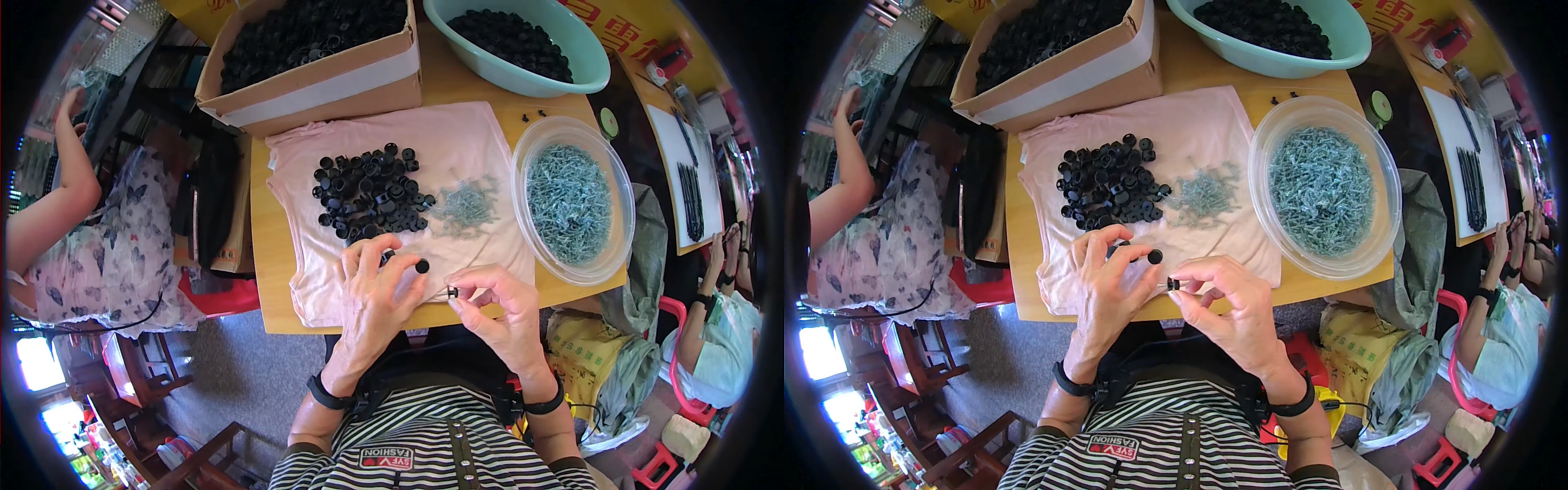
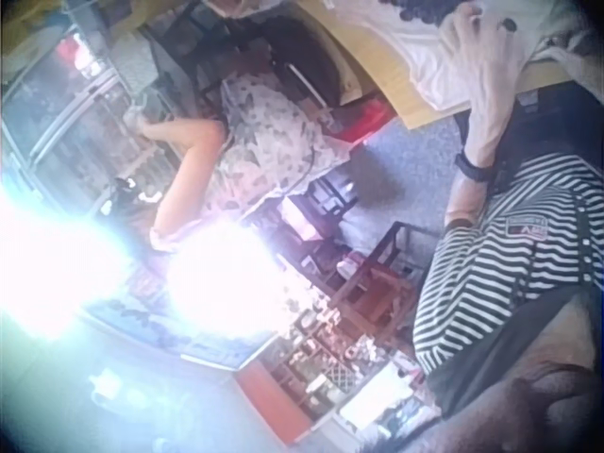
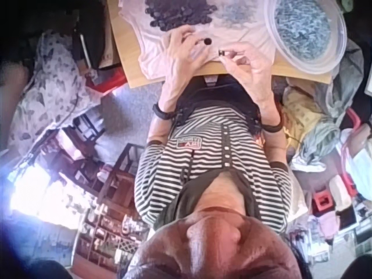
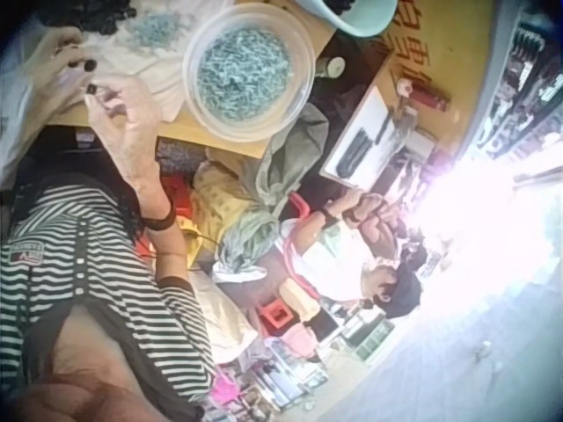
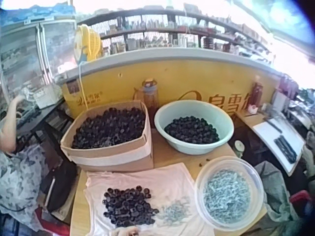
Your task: The person assembles components by hand by picking up a black plastic cap and a metal screw, then inserting the screw into the cap. This process is repeated multiple times, with the assembled parts being placed onto a pink cloth.
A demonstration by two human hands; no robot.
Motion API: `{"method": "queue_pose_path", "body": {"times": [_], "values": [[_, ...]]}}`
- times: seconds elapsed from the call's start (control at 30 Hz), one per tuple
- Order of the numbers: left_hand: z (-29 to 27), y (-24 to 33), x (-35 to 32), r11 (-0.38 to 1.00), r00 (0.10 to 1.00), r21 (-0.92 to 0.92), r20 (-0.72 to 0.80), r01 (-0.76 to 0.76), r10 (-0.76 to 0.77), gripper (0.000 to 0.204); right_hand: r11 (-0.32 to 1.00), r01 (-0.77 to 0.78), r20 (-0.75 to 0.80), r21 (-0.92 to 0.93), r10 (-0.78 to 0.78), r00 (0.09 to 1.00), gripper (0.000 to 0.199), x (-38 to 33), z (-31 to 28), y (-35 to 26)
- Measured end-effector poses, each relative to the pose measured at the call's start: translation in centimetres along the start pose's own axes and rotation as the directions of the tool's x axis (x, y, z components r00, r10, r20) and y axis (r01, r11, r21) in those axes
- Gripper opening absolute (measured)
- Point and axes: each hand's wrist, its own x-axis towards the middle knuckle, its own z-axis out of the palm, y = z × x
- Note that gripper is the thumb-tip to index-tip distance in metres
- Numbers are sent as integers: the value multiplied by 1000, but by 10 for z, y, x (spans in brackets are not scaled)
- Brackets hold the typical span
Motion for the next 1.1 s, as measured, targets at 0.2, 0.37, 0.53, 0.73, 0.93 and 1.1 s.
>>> {"method": "queue_pose_path", "body": {"times": [0.2,0.37,0.53,0.73,0.93,1.1], "values": [[-11,16,2,869,995,-486,-30,-95,92,33,962,210,41,-175,-206,978,21,2,6,-16],[-9,24,-10,559,992,-820,110,125,-61,32,870,-62,-52,488,100,994,21,-8,4,-17],[-9,28,-15,403,997,-912,62,75,-46,28,715,-131,55,687,129,990,21,-11,-6,-13],[-12,26,-16,361,998,-930,60,59,-10,26,724,-139,36,676,156,987,20,-14,-4,-15],[-19,32,-11,162,962,-951,247,263,-114,27,630,-186,126,754,138,982,20,-12,-10,-14],[-12,32,-11,75,971,-968,237,239,-35,24,373,-255,223,892,128,966,18,-9,-13,-3]]}}
